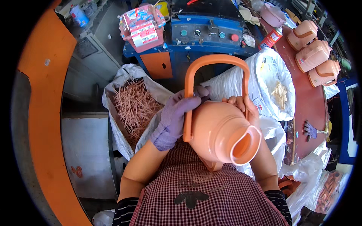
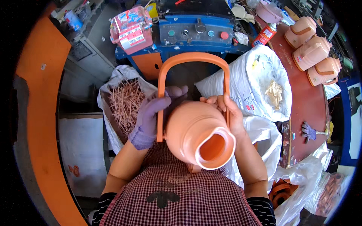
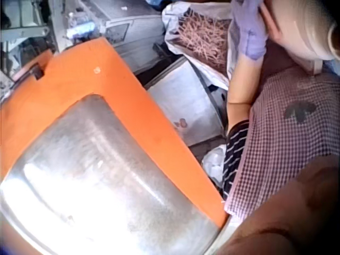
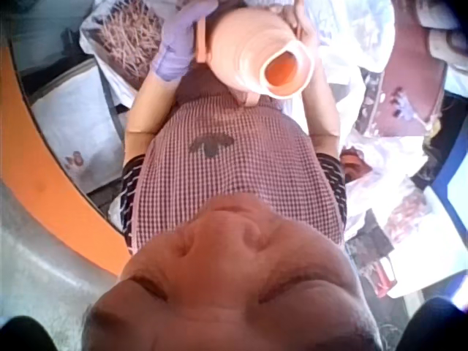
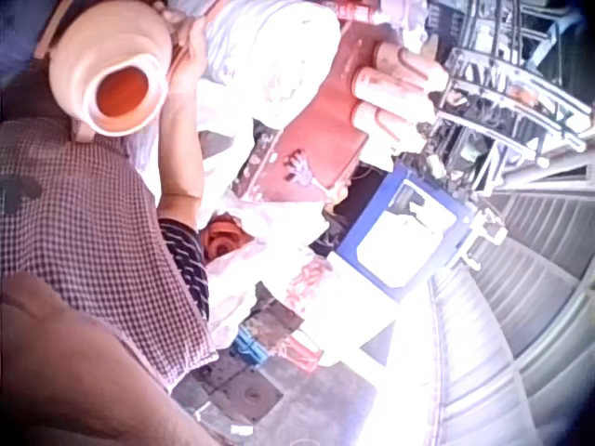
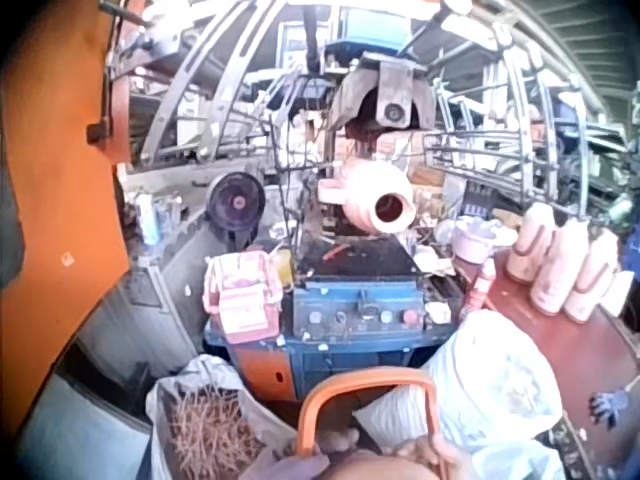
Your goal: The person repeatedly retrieves pink plastic pitchers from a machine, wipes them with a cloth, attaches handles, and applies labels. The finished pitchers are placed into a white sack filled with packing material.
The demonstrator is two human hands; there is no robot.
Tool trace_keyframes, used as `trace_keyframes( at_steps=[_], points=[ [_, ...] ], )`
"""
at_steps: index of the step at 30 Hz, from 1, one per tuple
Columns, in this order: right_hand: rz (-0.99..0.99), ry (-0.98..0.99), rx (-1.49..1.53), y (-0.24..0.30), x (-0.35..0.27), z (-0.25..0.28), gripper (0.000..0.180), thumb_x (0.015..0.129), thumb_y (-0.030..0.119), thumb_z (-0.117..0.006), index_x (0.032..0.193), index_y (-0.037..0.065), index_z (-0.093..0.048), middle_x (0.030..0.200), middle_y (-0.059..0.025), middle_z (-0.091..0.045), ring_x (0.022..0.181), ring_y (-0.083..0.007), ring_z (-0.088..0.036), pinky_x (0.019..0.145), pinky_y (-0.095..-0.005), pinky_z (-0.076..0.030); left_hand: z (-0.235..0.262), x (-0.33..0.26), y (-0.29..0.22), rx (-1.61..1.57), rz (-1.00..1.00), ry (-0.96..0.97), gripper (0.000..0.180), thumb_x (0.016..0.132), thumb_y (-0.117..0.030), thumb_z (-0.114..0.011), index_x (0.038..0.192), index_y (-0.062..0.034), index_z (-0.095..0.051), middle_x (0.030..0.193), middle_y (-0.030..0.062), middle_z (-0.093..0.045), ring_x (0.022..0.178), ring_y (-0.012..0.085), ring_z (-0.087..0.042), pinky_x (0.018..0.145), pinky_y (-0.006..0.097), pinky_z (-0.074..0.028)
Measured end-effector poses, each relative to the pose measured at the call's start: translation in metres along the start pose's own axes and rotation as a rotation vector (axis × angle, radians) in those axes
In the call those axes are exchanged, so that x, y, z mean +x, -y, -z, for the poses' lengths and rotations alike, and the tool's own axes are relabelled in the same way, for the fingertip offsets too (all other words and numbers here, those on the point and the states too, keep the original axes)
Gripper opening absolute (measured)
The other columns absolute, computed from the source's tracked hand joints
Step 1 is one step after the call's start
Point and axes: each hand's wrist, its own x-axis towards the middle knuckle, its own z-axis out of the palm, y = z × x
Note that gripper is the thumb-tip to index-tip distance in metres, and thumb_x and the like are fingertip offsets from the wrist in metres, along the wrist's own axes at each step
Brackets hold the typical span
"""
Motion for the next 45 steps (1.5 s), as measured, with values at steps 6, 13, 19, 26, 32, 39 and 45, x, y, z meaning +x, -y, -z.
trace_keyframes(
  at_steps=[6, 13, 19, 26, 32, 39, 45],
  points=[
    [-0.096, -0.118, -0.196, 0.008, -0.012, -0.007, 0.042, 0.094, 0.044, -0.053, 0.094, 0.003, -0.063, 0.107, -0.0150, -0.065, 0.106, -0.0256, -0.061, 0.093, -0.0416, -0.049, 0.003, 0.005, 0.017, 0.169, -0.001, -0.018, 0.033, 0.089, -0.018, -0.055, 0.112, 0.0052, -0.061, 0.108, 0.0114, -0.062, 0.117, 0.0218, -0.055, 0.105, 0.036, -0.040],
    [0.026, -0.265, -0.251, 0.003, -0.008, -0.001, 0.038, 0.094, 0.038, -0.052, 0.086, 0.001, -0.060, 0.101, -0.0201, -0.066, 0.102, -0.0309, -0.062, 0.093, -0.0452, -0.050, -0.014, 0.018, 0.009, 0.622, -0.027, -0.239, 0.039, 0.099, -0.029, -0.046, 0.103, 0.0035, -0.068, 0.076, 0.0007, -0.053, 0.068, 0.0068, -0.044, 0.064, 0.024, -0.037],
    [0.150, -0.430, -0.724, 0.002, 0.024, 0.020, 0.036, 0.099, 0.039, -0.051, 0.093, 0.004, -0.059, 0.082, -0.0065, -0.062, 0.064, -0.0154, -0.060, 0.061, -0.0271, -0.050, 0.013, 0.013, -0.002, 0.157, -0.114, -0.070, 0.040, 0.100, -0.034, -0.043, 0.103, 0.0014, -0.062, 0.104, 0.0153, -0.065, 0.100, 0.0271, -0.062, 0.094, 0.041, -0.049],
    [0.201, 0.130, -1.346, 0.025, -0.079, -0.015, 0.051, 0.090, 0.038, -0.067, 0.119, -0.002, -0.054, 0.091, -0.0130, -0.062, 0.074, -0.0221, -0.067, 0.066, -0.0321, -0.055, -0.075, 0.039, -0.048, 0.034, -0.299, -0.118, 0.046, 0.101, -0.045, -0.037, 0.102, -0.0038, -0.058, 0.098, 0.0142, -0.064, 0.095, 0.0270, -0.064, 0.089, 0.041, -0.053],
    [0.723, -0.424, -1.535, 0.077, -0.104, 0.041, 0.034, 0.081, 0.015, -0.072, 0.113, 0.006, -0.064, 0.106, -0.0158, -0.067, 0.099, -0.0262, -0.065, 0.087, -0.0382, -0.051, -0.103, 0.126, -0.019, 0.365, -0.413, 0.105, 0.049, 0.097, -0.045, -0.048, 0.115, -0.0015, -0.061, 0.113, 0.0113, -0.063, 0.104, 0.0216, -0.058, 0.095, 0.037, -0.046],
    [1.142, -1.002, -1.572, 0.237, -0.092, 0.108, 0.020, 0.094, 0.012, -0.058, 0.105, -0.004, -0.061, 0.095, -0.0104, -0.068, 0.078, -0.0134, -0.064, 0.069, -0.0271, -0.049, -0.005, 0.137, 0.047, 0.642, 0.042, 0.005, 0.041, 0.091, -0.024, -0.063, 0.124, 0.0009, -0.057, 0.120, 0.0101, -0.062, 0.111, 0.0207, -0.060, 0.096, 0.033, -0.049],
    [0.858, -1.410, -1.782, 0.393, -0.016, 0.172, 0.042, 0.088, 0.033, -0.060, 0.089, -0.009, -0.060, 0.087, -0.0317, -0.065, 0.085, -0.0447, -0.065, 0.077, -0.0474, -0.052, 0.146, 0.067, 0.054, 0.580, 0.202, -0.463, 0.032, 0.088, -0.023, -0.068, 0.111, -0.0016, -0.062, 0.102, 0.0066, -0.067, 0.092, 0.0167, -0.064, 0.081, 0.029, -0.051]
  ],
)
